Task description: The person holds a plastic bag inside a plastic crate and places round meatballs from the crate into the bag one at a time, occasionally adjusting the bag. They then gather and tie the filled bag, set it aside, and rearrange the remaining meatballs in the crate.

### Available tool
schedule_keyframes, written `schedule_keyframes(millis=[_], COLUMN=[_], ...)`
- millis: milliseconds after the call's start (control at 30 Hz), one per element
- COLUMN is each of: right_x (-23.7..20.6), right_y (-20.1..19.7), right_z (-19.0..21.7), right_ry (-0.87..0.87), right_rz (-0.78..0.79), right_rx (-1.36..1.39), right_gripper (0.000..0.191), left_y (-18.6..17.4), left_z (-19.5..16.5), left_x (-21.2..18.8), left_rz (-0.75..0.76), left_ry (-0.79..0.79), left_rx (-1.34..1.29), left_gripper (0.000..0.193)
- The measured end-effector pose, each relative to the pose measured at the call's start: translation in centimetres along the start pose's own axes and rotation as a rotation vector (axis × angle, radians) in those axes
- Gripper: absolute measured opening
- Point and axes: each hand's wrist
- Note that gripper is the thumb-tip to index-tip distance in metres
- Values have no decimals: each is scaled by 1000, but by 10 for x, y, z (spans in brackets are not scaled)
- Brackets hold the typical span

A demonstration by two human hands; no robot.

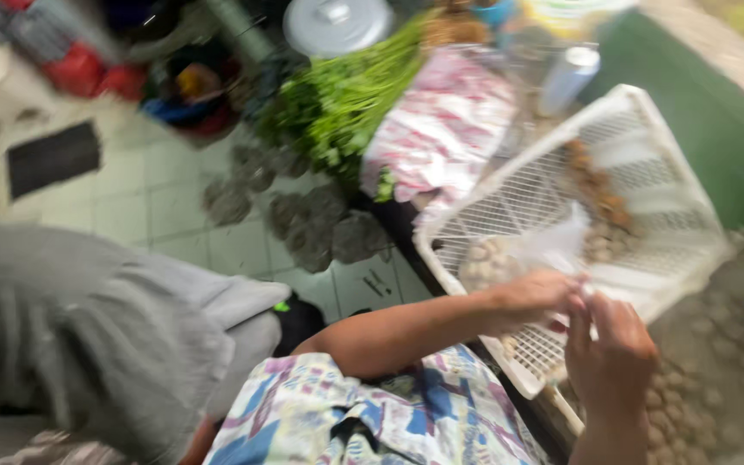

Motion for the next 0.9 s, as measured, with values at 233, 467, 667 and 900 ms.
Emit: schedule_keyframes(millis=[233, 467, 667, 900], right_x=[-85, -140, -141, -130], right_y=[41, 115, 125, 120], right_z=[11, -36, -45, -34], right_ry=[-6, 501, 476, 690], right_rz=[-269, 404, 518, 638], right_rx=[270, 752, 662, 633], right_gripper=[15, 26, 50, 46], left_y=[-1, -15, 1, -12], left_z=[15, 12, -36, -185], left_x=[16, -1, 12, -47], left_rz=[60, -31, -30, -140], left_ry=[461, 579, 800, 1117], left_rx=[-81, 149, 183, 190], left_gripper=[48, 54, 58, 57])
Point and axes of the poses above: each hand's wrist, its own x-axis towards the middle knuckle, its own y-axis out of the palm, z = x × y, and after that the axes turned 14 degrees about -z, right-handed
